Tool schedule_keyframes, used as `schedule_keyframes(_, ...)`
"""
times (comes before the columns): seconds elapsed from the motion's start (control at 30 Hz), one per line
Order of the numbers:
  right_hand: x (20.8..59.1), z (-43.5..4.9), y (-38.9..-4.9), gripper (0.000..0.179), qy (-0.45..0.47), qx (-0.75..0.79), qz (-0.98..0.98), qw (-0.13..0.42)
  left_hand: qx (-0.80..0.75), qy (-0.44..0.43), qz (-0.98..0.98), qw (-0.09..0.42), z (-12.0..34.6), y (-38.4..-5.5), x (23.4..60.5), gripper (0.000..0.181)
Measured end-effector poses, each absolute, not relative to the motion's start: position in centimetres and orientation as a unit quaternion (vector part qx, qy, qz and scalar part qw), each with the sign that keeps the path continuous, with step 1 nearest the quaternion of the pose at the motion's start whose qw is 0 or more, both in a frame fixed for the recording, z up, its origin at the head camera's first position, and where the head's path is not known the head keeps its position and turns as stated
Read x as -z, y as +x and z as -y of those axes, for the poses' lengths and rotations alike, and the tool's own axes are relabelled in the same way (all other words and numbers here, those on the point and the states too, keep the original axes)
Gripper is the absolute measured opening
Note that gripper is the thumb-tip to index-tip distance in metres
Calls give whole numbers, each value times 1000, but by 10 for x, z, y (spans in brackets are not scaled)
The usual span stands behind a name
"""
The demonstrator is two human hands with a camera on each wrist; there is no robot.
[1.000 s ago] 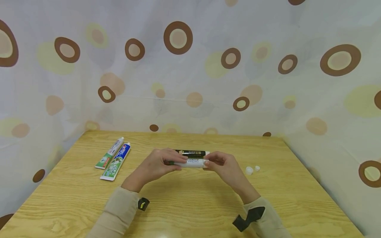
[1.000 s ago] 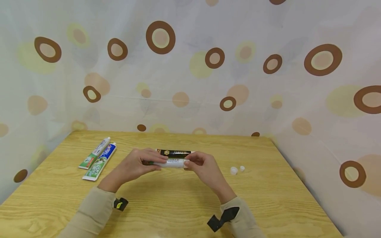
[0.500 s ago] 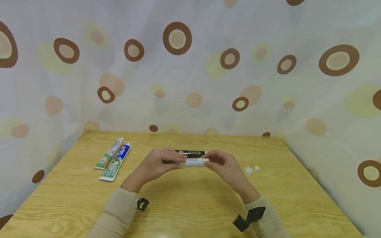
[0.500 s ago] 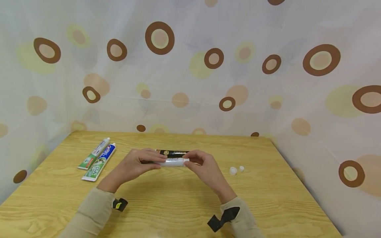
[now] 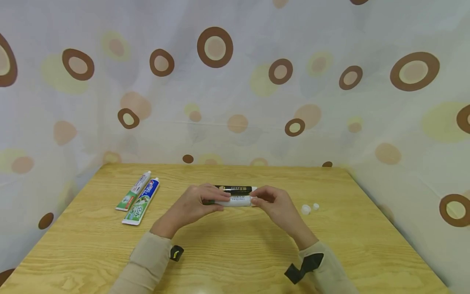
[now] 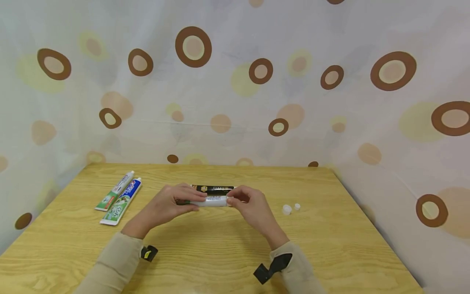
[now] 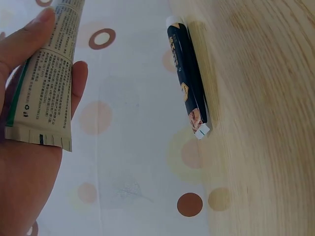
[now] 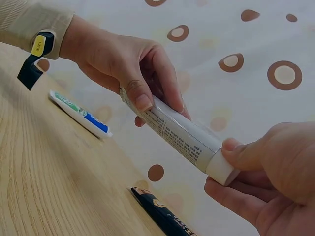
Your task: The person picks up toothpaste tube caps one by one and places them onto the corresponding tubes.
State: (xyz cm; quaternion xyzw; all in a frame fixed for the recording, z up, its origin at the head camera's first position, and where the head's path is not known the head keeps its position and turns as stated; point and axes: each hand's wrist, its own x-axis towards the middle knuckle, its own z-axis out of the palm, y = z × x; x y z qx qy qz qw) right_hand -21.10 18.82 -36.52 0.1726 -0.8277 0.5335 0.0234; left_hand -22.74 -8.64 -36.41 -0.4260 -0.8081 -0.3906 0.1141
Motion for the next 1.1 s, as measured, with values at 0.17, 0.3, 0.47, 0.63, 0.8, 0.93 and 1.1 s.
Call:
schedule_keyframes(0.17, 366, -192, -214, 18, 167, -520, 837, 20, 388, -418, 818, 76, 88, -232, 367, 32)
schedule_keyframes(0.3, 369, -197, -219, 18, 163, -507, 846, 27, 373, -418, 826, 64, 89, -237, 366, 32)
schedule_keyframes(0.47, 372, -202, -225, 16, 168, -496, 851, 39, 341, -420, 838, 66, 89, -245, 364, 34)
schedule_keyframes(0.63, 377, -206, -230, 17, 177, -487, 854, 47, 314, -421, 850, 51, 85, -253, 369, 34)
schedule_keyframes(0.8, 386, -207, -236, 17, 173, -469, 864, 66, 294, -421, 857, 41, 79, -261, 374, 35)
schedule_keyframes(0.93, 391, -208, -241, 17, 160, -460, 870, 71, 286, -429, 856, 42, 74, -266, 377, 35)
schedule_keyframes(1.1, 396, -208, -248, 17, 149, -448, 879, 73, 284, -428, 857, 34, 70, -271, 379, 36)
